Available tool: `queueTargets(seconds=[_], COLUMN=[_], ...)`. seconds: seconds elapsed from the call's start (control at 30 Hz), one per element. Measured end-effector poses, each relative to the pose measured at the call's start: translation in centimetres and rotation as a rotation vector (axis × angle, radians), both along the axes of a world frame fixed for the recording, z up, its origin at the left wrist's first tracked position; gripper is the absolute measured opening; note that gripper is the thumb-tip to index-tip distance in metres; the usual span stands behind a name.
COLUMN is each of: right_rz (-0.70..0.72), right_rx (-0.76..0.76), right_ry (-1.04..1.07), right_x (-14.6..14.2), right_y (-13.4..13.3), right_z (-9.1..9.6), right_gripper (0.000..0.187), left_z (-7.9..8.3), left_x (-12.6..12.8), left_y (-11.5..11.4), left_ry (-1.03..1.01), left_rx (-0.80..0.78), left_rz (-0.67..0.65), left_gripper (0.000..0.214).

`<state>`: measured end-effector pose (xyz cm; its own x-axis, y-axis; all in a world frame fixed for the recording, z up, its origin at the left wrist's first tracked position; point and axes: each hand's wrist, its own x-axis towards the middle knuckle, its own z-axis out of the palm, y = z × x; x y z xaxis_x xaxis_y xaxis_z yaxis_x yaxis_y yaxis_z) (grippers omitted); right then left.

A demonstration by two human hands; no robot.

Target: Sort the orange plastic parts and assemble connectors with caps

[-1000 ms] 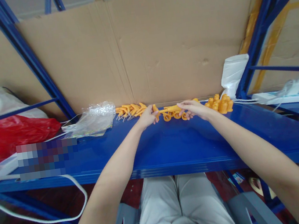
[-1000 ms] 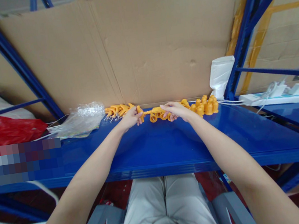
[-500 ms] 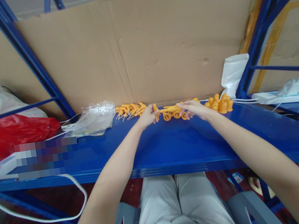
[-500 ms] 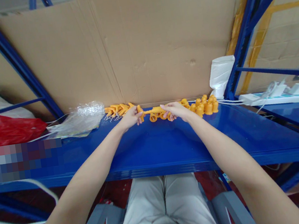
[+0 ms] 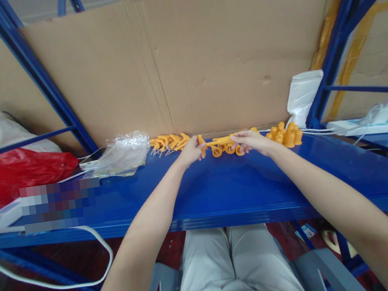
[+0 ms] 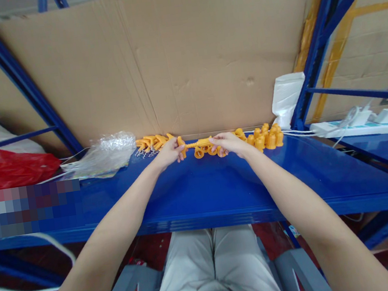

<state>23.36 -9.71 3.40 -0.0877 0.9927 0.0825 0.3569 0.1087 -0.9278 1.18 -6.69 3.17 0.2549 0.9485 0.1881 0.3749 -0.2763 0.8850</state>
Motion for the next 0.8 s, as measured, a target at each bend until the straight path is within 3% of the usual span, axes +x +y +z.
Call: queueTargets(seconds=[0.23, 0.37, 0.8], right_rz=[-0.104, -0.178, -0.021], right_rx=[-0.041, -0.029, 0.001], right_ry=[0.056, 0.068, -0.032], right_x=[0.0, 0.2, 0.3], right_y=[0.1, 0.3, 0.1], right_z=[0.4, 0.6, -0.1], right_gripper=[0.037, 0.036, 0.038], left_z=[-0.4, -0.5, -0.7], left_x=[-0.2, -0.3, -0.5], left_y=[0.6, 0.8, 1.2], left_ry=[0.013, 0.023, 0.026], left_rx=[0.012, 0.011, -0.004], left_rz=[0.001, 0.006, -0.015], left_gripper=[0.025, 0.024, 0.021])
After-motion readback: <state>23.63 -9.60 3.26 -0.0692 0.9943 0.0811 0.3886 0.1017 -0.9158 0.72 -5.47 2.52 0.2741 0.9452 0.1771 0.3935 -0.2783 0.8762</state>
